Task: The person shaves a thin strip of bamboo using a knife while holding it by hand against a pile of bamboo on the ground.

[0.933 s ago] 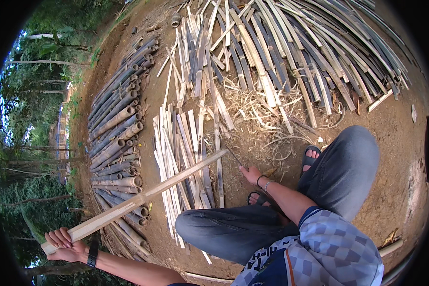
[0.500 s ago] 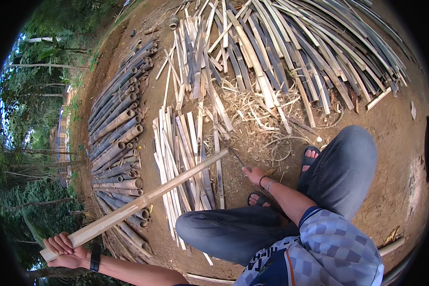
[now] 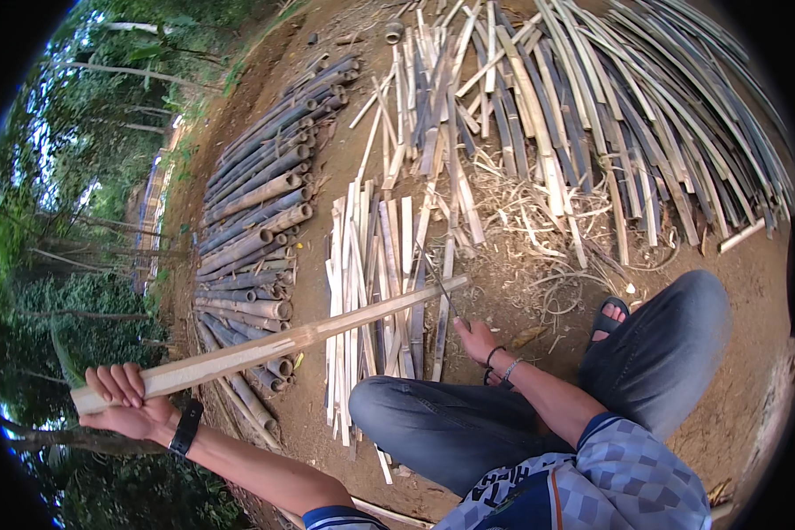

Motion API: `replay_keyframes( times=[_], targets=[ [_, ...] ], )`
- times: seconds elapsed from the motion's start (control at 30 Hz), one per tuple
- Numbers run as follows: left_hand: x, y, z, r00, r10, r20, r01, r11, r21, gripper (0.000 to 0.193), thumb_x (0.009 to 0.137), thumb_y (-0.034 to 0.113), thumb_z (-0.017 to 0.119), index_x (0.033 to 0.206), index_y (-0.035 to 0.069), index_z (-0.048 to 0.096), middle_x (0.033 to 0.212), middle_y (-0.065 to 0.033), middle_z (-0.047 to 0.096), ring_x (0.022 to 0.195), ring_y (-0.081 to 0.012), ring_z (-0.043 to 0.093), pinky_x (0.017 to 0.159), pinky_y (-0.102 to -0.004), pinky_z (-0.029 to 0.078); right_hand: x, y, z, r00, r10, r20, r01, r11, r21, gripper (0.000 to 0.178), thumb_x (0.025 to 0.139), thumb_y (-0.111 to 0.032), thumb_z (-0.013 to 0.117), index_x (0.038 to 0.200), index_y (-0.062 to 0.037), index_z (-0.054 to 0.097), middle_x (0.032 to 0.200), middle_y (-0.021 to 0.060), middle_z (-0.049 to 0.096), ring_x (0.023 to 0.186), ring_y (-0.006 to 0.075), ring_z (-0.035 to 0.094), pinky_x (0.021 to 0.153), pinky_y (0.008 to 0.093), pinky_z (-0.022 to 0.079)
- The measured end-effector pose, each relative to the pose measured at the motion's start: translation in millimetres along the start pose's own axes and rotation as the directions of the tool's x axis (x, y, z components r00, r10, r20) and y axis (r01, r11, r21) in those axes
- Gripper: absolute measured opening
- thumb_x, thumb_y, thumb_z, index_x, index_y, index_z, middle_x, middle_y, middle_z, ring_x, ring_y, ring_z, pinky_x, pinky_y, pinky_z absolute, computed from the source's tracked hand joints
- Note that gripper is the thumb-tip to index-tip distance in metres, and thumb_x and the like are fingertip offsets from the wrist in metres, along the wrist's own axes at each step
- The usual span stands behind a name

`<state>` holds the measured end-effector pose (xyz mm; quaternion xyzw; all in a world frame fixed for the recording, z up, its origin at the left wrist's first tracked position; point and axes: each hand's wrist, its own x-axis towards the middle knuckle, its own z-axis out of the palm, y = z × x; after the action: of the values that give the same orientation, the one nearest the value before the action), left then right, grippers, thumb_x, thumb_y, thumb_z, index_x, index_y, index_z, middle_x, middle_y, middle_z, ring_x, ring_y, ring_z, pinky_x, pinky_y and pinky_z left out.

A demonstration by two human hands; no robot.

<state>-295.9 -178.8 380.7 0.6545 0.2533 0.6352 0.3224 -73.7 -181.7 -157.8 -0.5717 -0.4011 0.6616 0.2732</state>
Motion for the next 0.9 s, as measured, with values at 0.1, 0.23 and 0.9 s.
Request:
replay_keyframes(
  times=[0.1, 0.23, 0.9],
  targets=[
    [11, -17, 11, 0.999, 0.04, -0.032, -0.04, 0.999, -0.029, 0.066, 0.087, 0.073, 0.023, 0.066, 0.012, 0.033, 0.05, 0.0028, 0.027, 0.035, -0.007, 0.024, 0.034, -0.0204, 0.023, -40, -86, 7, 0.935, -0.334, 0.122, 0.336, 0.942, -0.002, 0.061, 0.095, -0.049, 0.039, 0.074, 0.0058, 0.055, 0.063, 0.0225, 0.056, 0.066, 0.0382, 0.059, 0.065, 0.0474, 0.044],
    [18, -19, 21, 0.988, 0.045, -0.146, -0.045, 0.999, 0.001, 0.065, 0.087, 0.073, 0.026, 0.065, 0.012, 0.032, 0.049, 0.003, 0.026, 0.035, -0.0065, 0.024, 0.033, -0.0198, 0.021, -119, -185, 8, 0.808, -0.492, 0.325, 0.489, 0.867, 0.096, 0.05, 0.096, -0.043, 0.042, 0.078, 0.0028, 0.051, 0.063, 0.0225, 0.056, 0.066, 0.0411, 0.058, 0.062, 0.0478, 0.043],
    [45, -41, 92, 0.75, 0.116, -0.651, 0.069, 0.965, 0.252, 0.051, 0.098, 0.053, 0.024, 0.07, 0.012, 0.033, 0.057, 0.0011, 0.028, 0.041, -0.0069, 0.02, 0.034, -0.0203, 0.018, -126, -102, 61, 0.671, -0.735, -0.099, 0.742, 0.66, 0.121, 0.047, 0.096, -0.045, 0.043, 0.09, 0.0004, 0.051, 0.058, 0.0188, 0.056, 0.053, 0.0377, 0.058, 0.052, 0.0449, 0.045]
  ],
)
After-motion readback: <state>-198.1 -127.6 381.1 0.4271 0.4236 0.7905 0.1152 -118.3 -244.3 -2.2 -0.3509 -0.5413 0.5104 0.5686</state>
